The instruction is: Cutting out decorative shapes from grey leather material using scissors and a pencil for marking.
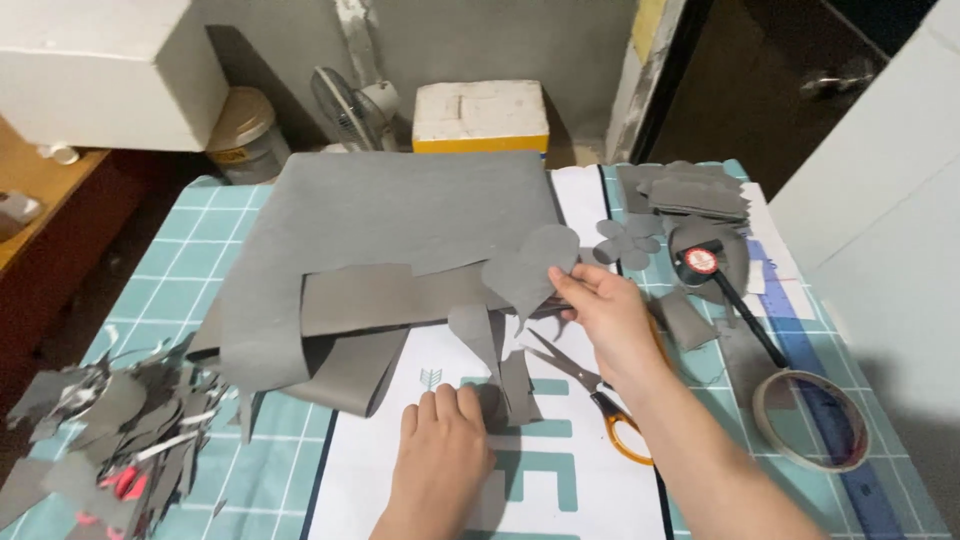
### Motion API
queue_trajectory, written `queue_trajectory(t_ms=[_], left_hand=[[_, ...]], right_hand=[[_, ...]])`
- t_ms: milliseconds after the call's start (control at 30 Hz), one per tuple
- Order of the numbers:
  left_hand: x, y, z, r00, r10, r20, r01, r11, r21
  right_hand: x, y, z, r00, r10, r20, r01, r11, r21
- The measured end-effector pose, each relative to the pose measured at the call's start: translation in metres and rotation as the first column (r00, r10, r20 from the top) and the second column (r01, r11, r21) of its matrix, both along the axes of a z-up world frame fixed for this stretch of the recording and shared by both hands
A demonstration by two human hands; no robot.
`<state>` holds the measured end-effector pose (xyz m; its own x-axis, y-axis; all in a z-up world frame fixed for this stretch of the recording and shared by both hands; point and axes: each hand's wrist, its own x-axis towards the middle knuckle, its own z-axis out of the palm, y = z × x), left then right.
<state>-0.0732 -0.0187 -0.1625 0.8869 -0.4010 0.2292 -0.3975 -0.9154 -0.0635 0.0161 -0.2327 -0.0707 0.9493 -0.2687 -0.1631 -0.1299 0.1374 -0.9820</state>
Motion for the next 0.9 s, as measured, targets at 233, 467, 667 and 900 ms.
queue_trajectory(t_ms=[233,467,667,900], left_hand=[[-0.014,0.017,0.012,0.985,0.11,0.133,-0.113,0.994,0.013],[-0.045,0.068,0.022,0.978,0.045,-0.205,-0.093,0.969,-0.23],[-0.055,0.121,0.147,0.539,0.435,-0.721,-0.811,0.5,-0.305],[-0.05,0.196,0.141,0.668,0.515,-0.537,-0.739,0.372,-0.562]], right_hand=[[-0.012,0.012,0.022,0.999,0.018,-0.047,-0.019,0.999,-0.028],[-0.016,0.012,0.022,0.997,0.074,-0.007,-0.075,0.995,-0.067],[-0.024,0.017,0.036,0.996,0.089,-0.02,-0.091,0.987,-0.13],[-0.019,0.015,0.03,0.996,0.077,-0.035,-0.08,0.989,-0.128]])
